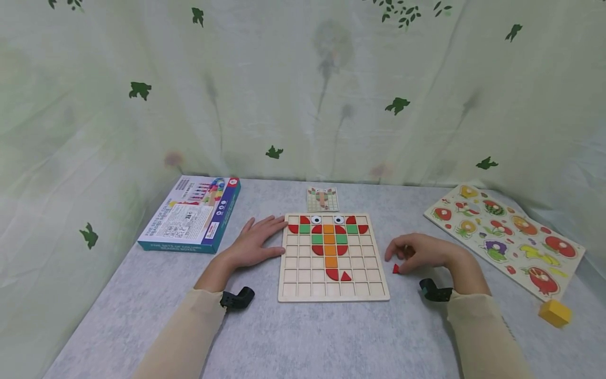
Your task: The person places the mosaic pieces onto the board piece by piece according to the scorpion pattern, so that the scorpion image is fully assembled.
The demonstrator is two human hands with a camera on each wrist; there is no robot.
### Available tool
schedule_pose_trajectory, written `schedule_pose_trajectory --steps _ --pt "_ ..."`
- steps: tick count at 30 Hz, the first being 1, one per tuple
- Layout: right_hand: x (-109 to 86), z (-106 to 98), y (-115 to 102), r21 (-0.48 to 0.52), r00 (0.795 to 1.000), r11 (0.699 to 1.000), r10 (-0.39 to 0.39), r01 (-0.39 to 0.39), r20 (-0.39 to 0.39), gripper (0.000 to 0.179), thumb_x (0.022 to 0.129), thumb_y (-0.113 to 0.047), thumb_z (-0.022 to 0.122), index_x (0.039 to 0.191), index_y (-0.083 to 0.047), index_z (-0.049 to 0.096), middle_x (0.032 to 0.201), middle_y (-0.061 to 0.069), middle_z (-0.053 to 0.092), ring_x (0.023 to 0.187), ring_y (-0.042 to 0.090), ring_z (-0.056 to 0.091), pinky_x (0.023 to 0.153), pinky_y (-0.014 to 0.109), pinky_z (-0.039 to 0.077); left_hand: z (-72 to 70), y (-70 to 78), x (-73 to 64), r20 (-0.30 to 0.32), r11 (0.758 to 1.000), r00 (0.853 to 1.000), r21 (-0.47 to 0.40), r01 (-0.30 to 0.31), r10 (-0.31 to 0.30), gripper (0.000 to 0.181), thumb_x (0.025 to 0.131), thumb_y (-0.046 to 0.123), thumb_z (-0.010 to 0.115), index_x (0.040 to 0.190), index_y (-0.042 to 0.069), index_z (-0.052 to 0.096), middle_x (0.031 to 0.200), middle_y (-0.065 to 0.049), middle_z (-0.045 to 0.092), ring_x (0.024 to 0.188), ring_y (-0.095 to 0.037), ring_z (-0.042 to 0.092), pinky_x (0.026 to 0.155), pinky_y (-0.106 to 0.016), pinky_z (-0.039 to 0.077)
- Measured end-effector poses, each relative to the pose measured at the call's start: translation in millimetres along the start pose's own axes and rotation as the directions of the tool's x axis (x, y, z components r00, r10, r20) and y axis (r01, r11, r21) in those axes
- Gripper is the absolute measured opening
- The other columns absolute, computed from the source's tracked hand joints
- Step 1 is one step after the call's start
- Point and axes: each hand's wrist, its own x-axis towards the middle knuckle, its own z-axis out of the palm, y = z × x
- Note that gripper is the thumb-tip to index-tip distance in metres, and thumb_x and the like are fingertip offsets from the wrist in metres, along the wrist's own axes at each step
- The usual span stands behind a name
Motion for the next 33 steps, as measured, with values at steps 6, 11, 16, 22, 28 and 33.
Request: schedule_pose_trajectory --steps 6,11,16,22,28,33 --pt "0.8 1 1 -0.01 1.0 1.0 0.022 -0.022 -0.014 0.017 0.084 -0.012 0.076 0.096 -0.022 0.072 0.083 0.002 0.054 0.083 0.019 0.05 0.067 0.027 0.042 0.3 -0.3 0.5 -0.001 1.0 1.0 0.0 -0.005 0.005 0.073 0.094 0.049 0.064 0.156 0.024 0.036 0.166 0.0 0.028 0.157 -0.029 0.016 0.125 -0.061 -0.003" --pt "4.8 2 2 -0.019 0.999 1.0 0.022 -0.023 -0.039 0.011 0.085 -0.014 0.077 0.092 -0.02 0.072 0.077 0.001 0.054 0.079 0.019 0.051 0.066 0.027 0.041 0.0 -0.6 1.0 -0.002 1.0 1.0 0.006 -0.005 0.005 0.074 0.094 0.05 0.064 0.156 0.025 0.035 0.166 0.001 0.028 0.157 -0.029 0.016 0.124 -0.061 -0.004" --pt "7.8 3 -1 -0.004 0.998 1.0 0.031 -0.031 -0.063 0.01 0.085 -0.016 0.077 0.091 -0.017 0.069 0.078 0.001 0.055 0.08 0.018 0.051 0.068 0.028 0.041 0.2 -0.9 1.3 -0.003 1.0 1.0 0.01 -0.009 0.009 0.074 0.093 0.05 0.064 0.156 0.025 0.035 0.166 0.002 0.028 0.157 -0.029 0.016 0.125 -0.061 -0.004" --pt "10.8 6 -5 0.014 0.994 0.998 0.055 -0.054 -0.098 0.012 0.086 -0.017 0.077 0.09 -0.014 0.066 0.081 0.002 0.059 0.081 0.017 0.053 0.07 0.029 0.044 0.2 -0.7 1.2 0.002 1.0 1.0 0.01 -0.009 0.009 0.074 0.093 0.05 0.064 0.156 0.025 0.035 0.166 0.002 0.028 0.157 -0.029 0.016 0.125 -0.061 -0.003" --pt "12.5 7 -7 0.06 0.99 0.997 0.047 -0.039 -0.134 0.011 0.088 -0.018 0.076 0.09 -0.013 0.066 0.081 0.002 0.062 0.081 0.019 0.055 0.071 0.029 0.047 0.6 -0.6 1.7 0.005 1.0 1.0 0.012 -0.007 0.007 0.074 0.093 0.05 0.064 0.156 0.025 0.035 0.166 0.002 0.028 0.157 -0.029 0.016 0.125 -0.061 -0.004" --pt "16.1 8 -13 0.068 0.989 0.997 -0.011 0.021 -0.148 0.01 0.091 -0.02 0.073 0.1 -0.018 0.071 0.087 0.003 0.061 0.086 0.022 0.054 0.072 0.03 0.047 2.2 -2.5 2.2 -0.004 1.0 1.0 0.017 -0.004 0.004 0.074 0.093 0.051 0.064 0.156 0.026 0.035 0.166 0.002 0.028 0.157 -0.028 0.016 0.125 -0.061 -0.004"
